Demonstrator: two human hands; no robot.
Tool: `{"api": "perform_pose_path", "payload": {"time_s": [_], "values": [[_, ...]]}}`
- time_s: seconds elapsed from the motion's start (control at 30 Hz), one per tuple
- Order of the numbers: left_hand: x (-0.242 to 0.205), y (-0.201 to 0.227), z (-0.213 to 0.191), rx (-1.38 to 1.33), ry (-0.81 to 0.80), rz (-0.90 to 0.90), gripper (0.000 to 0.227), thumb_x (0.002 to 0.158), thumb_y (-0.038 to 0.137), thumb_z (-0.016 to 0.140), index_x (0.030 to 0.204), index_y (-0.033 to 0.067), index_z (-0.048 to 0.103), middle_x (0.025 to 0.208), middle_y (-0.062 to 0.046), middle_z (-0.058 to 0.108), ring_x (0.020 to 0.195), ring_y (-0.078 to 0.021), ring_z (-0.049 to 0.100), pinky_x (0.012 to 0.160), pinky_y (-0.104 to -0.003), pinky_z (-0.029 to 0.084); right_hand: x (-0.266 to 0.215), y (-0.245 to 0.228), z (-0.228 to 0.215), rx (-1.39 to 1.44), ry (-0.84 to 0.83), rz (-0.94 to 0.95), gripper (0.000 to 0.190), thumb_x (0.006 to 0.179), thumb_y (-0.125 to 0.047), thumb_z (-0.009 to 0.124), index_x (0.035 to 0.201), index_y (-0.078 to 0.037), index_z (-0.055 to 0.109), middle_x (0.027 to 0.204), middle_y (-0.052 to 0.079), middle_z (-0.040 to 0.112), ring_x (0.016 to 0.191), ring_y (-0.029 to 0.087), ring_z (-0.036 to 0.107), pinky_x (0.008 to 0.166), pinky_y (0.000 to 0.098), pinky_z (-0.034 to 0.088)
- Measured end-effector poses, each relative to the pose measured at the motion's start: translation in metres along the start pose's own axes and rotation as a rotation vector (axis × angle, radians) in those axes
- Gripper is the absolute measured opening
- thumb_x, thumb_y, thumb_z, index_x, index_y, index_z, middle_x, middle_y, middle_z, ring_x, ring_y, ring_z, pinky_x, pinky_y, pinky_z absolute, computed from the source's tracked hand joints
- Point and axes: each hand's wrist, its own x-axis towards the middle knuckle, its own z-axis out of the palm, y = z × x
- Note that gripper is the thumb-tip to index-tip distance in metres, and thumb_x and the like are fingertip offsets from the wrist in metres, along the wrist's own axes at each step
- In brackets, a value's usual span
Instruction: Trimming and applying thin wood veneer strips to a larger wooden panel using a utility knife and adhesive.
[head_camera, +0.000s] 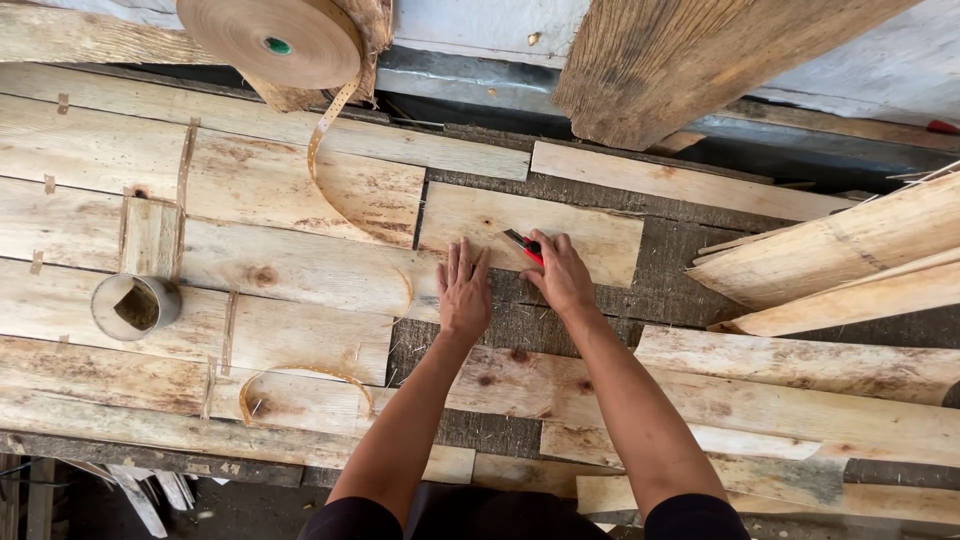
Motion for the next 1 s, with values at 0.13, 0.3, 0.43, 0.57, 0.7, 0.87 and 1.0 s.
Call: {"api": "perform_pose_path", "payload": {"time_s": [0.13,0.3,0.43,0.57,0.7,0.87,1.0], "values": [[0.003,-0.004,0.005,0.003,0.028,0.025,0.066,0.102,0.02,0.049,0.164,0.0219,0.025,0.173,-0.016,0.006,0.159,-0.0343,0.003,0.126,-0.057,0.005,0.006,0.001,-0.003,-0.026,0.021,-0.032,0.096,0.071,-0.04,0.089,0.152,-0.012,0.045,0.125,0.012,0.058,0.106,0.025,0.065,0.093,0.0345,0.059],[0.0,-0.001,-0.005,0.02,-0.059,0.015,0.073,0.102,0.023,0.048,0.165,0.0265,0.013,0.173,-0.015,-0.002,0.16,-0.0338,-0.001,0.127,-0.056,0.002,0.015,-0.005,-0.018,0.037,-0.009,0.011,0.099,0.064,-0.05,0.092,0.146,-0.014,0.05,0.142,0.014,0.047,0.115,0.029,0.062,0.097,0.0387,0.056],[0.004,-0.009,0.01,0.099,-0.07,0.038,0.07,0.106,0.027,0.043,0.166,0.0261,0.006,0.172,-0.016,-0.006,0.158,-0.0339,-0.005,0.126,-0.056,-0.001,0.038,0.01,-0.013,0.035,0.018,0.009,0.092,0.072,-0.054,0.086,0.145,-0.011,0.051,0.15,0.013,0.046,0.119,0.029,0.064,0.099,0.0412,0.057],[0.002,-0.006,0.004,0.1,-0.105,0.028,0.07,0.107,0.033,0.04,0.166,0.0261,0.003,0.173,-0.016,-0.007,0.159,-0.0343,-0.007,0.126,-0.055,-0.003,0.061,0.018,-0.006,0.022,0.096,-0.008,0.089,0.079,-0.051,0.082,0.149,-0.008,0.049,0.149,0.014,0.047,0.114,0.03,0.065,0.096,0.0425,0.058],[0.002,-0.004,0.001,0.074,-0.112,0.03,0.07,0.107,0.036,0.039,0.166,0.025,0.003,0.172,-0.017,-0.007,0.158,-0.035,-0.007,0.126,-0.055,-0.003,0.079,0.025,0.007,0.022,0.098,0.022,0.085,0.077,-0.049,0.084,0.139,0.0,0.053,0.13,0.013,0.054,0.107,0.026,0.066,0.092,0.0387,0.06],[0.002,-0.003,0.001,0.083,-0.107,0.03,0.071,0.106,0.037,0.041,0.166,0.0257,0.004,0.172,-0.016,-0.006,0.159,-0.0348,-0.006,0.126,-0.056,-0.003,0.081,0.003,-0.024,0.231,0.041,0.174,0.057,0.089,-0.037,0.077,0.131,-0.004,0.058,0.118,0.011,0.051,0.094,0.02,0.066,0.081,0.0342,0.062],[0.004,0.0,-0.004,0.114,-0.152,0.019,0.074,0.105,0.037,0.044,0.166,0.0268,0.004,0.173,-0.014,-0.006,0.159,-0.0334,-0.005,0.126,-0.058,-0.003,0.088,-0.002,-0.027,0.247,0.092,0.187,0.045,0.095,-0.03,0.075,0.127,-0.004,0.059,0.112,0.01,0.05,0.089,0.02,0.062,0.078,0.0348,0.061]]}}
